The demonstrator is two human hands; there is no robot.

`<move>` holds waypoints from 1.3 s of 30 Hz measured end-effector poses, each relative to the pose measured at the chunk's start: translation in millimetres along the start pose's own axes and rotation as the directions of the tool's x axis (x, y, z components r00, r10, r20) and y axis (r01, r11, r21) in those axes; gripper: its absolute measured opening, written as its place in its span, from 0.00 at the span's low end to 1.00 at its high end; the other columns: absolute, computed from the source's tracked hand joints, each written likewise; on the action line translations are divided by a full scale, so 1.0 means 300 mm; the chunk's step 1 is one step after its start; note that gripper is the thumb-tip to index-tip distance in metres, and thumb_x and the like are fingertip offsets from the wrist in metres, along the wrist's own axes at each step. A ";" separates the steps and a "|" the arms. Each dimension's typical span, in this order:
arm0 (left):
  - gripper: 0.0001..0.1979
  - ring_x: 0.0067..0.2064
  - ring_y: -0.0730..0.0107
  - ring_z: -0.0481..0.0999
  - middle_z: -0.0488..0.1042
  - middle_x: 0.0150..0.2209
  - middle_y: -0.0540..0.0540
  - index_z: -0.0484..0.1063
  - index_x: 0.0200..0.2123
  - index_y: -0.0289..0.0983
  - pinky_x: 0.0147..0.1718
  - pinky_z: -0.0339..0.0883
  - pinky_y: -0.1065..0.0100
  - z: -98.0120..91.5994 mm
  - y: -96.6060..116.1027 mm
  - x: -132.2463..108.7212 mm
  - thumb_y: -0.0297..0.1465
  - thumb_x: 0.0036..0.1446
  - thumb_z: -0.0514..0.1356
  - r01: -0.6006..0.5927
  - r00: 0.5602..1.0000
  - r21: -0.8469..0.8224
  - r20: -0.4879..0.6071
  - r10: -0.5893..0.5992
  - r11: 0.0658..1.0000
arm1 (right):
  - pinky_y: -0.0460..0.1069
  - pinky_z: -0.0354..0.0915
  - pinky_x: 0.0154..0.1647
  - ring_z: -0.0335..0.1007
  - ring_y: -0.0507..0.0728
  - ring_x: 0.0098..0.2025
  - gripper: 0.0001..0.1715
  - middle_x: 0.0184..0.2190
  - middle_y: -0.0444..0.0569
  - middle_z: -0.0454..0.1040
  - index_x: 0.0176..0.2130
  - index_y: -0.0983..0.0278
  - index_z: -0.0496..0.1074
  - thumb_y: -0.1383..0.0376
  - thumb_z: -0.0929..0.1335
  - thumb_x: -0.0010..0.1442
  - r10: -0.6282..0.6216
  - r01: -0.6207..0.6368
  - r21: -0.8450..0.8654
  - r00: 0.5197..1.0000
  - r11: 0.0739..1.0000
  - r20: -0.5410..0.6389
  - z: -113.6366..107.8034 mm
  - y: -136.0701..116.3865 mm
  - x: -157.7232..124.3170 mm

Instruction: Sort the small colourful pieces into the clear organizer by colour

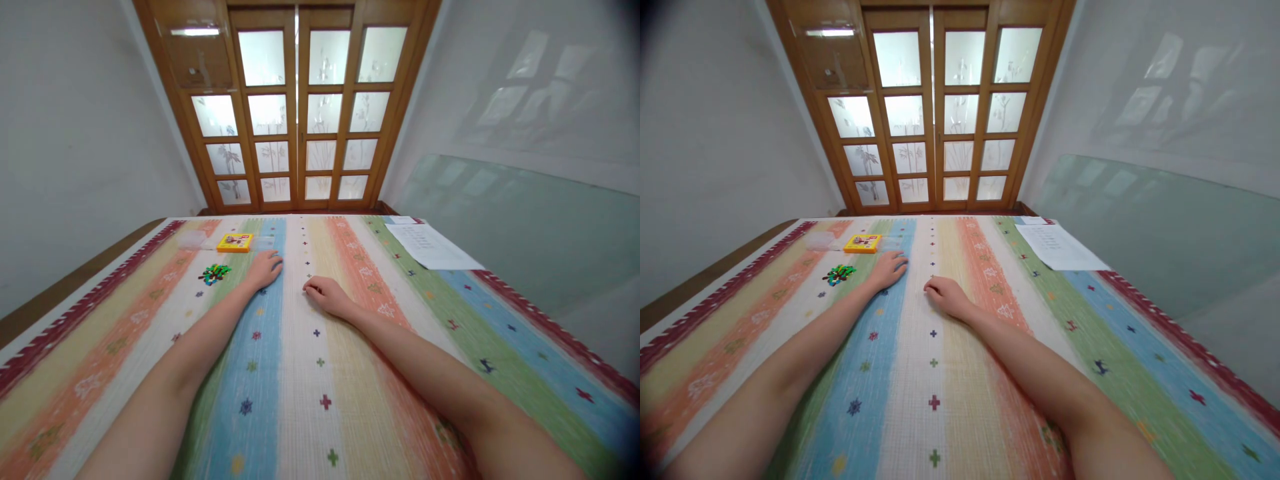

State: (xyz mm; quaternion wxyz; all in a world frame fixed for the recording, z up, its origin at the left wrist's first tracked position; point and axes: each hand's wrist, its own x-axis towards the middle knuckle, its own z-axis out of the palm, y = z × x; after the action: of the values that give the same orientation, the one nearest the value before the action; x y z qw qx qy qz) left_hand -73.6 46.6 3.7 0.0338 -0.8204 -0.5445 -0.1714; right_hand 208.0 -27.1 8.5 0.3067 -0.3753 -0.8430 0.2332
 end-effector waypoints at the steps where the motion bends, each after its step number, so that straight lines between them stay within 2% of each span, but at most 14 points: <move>1: 0.22 0.69 0.55 0.66 0.71 0.67 0.43 0.77 0.60 0.42 0.72 0.56 0.51 -0.001 0.019 -0.021 0.41 0.72 0.51 -0.030 0.999 -0.028 0.031 0.031 0.999 | 0.53 0.67 0.51 0.75 0.59 0.46 0.13 0.41 0.52 0.81 0.42 0.62 0.80 0.64 0.65 0.71 -0.039 0.039 -0.061 0.999 0.997 -0.003 -0.005 0.007 -0.004; 4: 0.26 0.70 0.54 0.66 0.69 0.69 0.41 0.72 0.66 0.40 0.71 0.56 0.53 -0.006 0.074 -0.087 0.43 0.71 0.52 -0.041 0.993 -0.060 0.107 0.047 0.997 | 0.56 0.66 0.59 0.73 0.61 0.54 0.14 0.49 0.56 0.79 0.48 0.62 0.80 0.63 0.65 0.72 -0.068 0.058 -0.195 0.997 0.979 -0.044 -0.014 0.026 -0.008; 6: 0.30 0.73 0.49 0.60 0.63 0.73 0.40 0.67 0.70 0.40 0.73 0.51 0.47 -0.013 0.106 -0.125 0.46 0.71 0.52 0.000 0.989 -0.036 0.149 0.006 0.999 | 0.58 0.63 0.64 0.69 0.63 0.61 0.18 0.57 0.59 0.76 0.55 0.63 0.78 0.60 0.67 0.71 -0.042 0.026 -0.278 0.998 0.960 -0.053 -0.011 0.029 -0.006; 9: 0.36 0.77 0.41 0.50 0.53 0.77 0.39 0.60 0.74 0.41 0.73 0.44 0.37 -0.023 0.141 -0.158 0.52 0.70 0.51 0.066 0.974 -0.004 0.218 -0.063 0.998 | 0.62 0.57 0.71 0.61 0.67 0.69 0.29 0.67 0.62 0.68 0.65 0.63 0.72 0.52 0.67 0.71 0.000 0.018 -0.400 0.999 0.916 0.044 0.002 0.019 -0.003; 14: 0.41 0.79 0.38 0.42 0.45 0.79 0.40 0.53 0.77 0.46 0.71 0.37 0.31 -0.026 0.153 -0.158 0.58 0.69 0.47 0.081 0.952 0.005 0.296 -0.079 0.997 | 0.68 0.45 0.76 0.45 0.71 0.78 0.43 0.77 0.61 0.52 0.75 0.60 0.60 0.41 0.60 0.73 0.129 -0.009 -0.502 0.970 0.865 0.205 0.007 -0.005 0.013; 17: 0.44 0.79 0.38 0.39 0.42 0.79 0.41 0.51 0.77 0.46 0.72 0.35 0.31 -0.028 0.152 -0.152 0.62 0.67 0.45 0.074 0.944 0.005 0.324 -0.071 0.997 | 0.72 0.41 0.76 0.42 0.72 0.79 0.45 0.78 0.59 0.48 0.76 0.57 0.56 0.38 0.59 0.71 0.184 -0.026 -0.518 0.949 0.855 0.256 0.002 -0.009 0.035; 20: 0.45 0.79 0.38 0.38 0.41 0.80 0.41 0.49 0.78 0.46 0.72 0.34 0.31 -0.033 0.154 -0.151 0.63 0.66 0.45 0.069 0.936 0.013 0.346 -0.069 0.998 | 0.73 0.39 0.76 0.39 0.72 0.79 0.46 0.79 0.58 0.46 0.76 0.56 0.55 0.37 0.58 0.71 0.209 -0.053 -0.520 0.946 0.852 0.246 0.000 -0.007 0.051; 30: 0.44 0.79 0.38 0.39 0.42 0.80 0.43 0.51 0.77 0.51 0.72 0.35 0.32 -0.034 0.152 -0.156 0.64 0.65 0.46 0.066 0.937 0.014 0.342 -0.067 0.998 | 0.69 0.45 0.75 0.46 0.69 0.78 0.41 0.77 0.57 0.52 0.74 0.56 0.60 0.41 0.59 0.73 0.137 -0.006 -0.507 0.966 0.862 0.221 -0.016 0.020 0.035; 36: 0.41 0.79 0.41 0.44 0.47 0.79 0.40 0.54 0.76 0.46 0.73 0.40 0.35 -0.030 0.168 -0.169 0.59 0.68 0.47 0.082 0.955 0.016 0.284 -0.083 0.996 | 0.68 0.44 0.75 0.46 0.69 0.78 0.40 0.77 0.57 0.52 0.75 0.56 0.59 0.41 0.59 0.73 0.134 -0.002 -0.516 0.967 0.857 0.218 -0.010 0.020 0.032; 39: 0.37 0.77 0.47 0.50 0.53 0.77 0.40 0.60 0.74 0.43 0.74 0.43 0.43 -0.030 0.179 -0.169 0.54 0.70 0.49 0.004 0.969 -0.016 0.248 0.001 1.000 | 0.69 0.44 0.75 0.47 0.70 0.78 0.42 0.77 0.58 0.52 0.75 0.56 0.59 0.40 0.59 0.73 0.121 0.008 -0.518 0.969 0.855 0.215 -0.007 0.022 0.030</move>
State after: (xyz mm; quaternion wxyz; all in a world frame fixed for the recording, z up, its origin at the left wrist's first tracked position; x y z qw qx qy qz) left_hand -44.8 -21.9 3.0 -0.0415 -0.8352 -0.5436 -0.0721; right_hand 207.9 -15.6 8.9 0.0837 -0.4373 -0.8939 0.0518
